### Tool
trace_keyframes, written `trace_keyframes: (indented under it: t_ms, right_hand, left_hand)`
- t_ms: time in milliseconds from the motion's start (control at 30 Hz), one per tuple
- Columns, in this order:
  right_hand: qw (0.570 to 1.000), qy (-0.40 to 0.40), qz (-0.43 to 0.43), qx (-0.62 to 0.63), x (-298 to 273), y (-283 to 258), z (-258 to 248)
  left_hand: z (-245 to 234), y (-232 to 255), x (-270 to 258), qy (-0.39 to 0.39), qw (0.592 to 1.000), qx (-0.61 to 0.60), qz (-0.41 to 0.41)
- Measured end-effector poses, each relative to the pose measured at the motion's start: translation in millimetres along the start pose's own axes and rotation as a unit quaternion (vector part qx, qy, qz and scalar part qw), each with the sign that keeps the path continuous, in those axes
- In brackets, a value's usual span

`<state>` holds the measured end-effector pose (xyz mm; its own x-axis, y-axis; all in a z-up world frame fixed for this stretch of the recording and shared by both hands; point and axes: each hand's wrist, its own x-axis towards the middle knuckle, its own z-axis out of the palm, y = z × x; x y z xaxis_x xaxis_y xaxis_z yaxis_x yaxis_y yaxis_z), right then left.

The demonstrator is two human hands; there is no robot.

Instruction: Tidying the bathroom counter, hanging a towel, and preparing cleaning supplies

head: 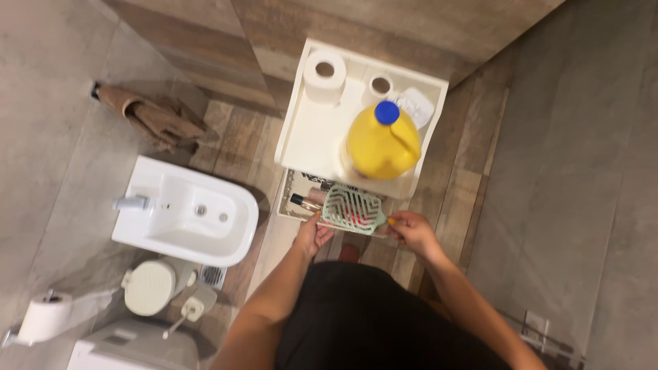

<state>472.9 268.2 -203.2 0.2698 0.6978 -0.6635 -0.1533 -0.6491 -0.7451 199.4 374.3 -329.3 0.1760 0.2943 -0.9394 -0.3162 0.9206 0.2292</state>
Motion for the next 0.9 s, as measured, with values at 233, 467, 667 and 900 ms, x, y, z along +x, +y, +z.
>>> trace_keyframes:
  t_ms: [233,467,667,900]
  right_hand:
    - [0.995,-0.054,0.075,-0.042,34,49,28]
    - [0.987,-0.020,0.150,0.055,86,69,67]
    - [0.992,-0.022,0.125,0.020,115,100,75]
    - [0.953,0.053,-0.056,-0.293,62,30,110]
  left_hand:
    - [-12,-4,10,0.035,0.999,0.030,0.000]
    - [-35,-2,29,0.041,0.994,0.101,0.011]
    - [-25,0,28,0.055,0.995,0.081,-0.006]
    - [19,27,24,0.000,0.978,0.209,0.019]
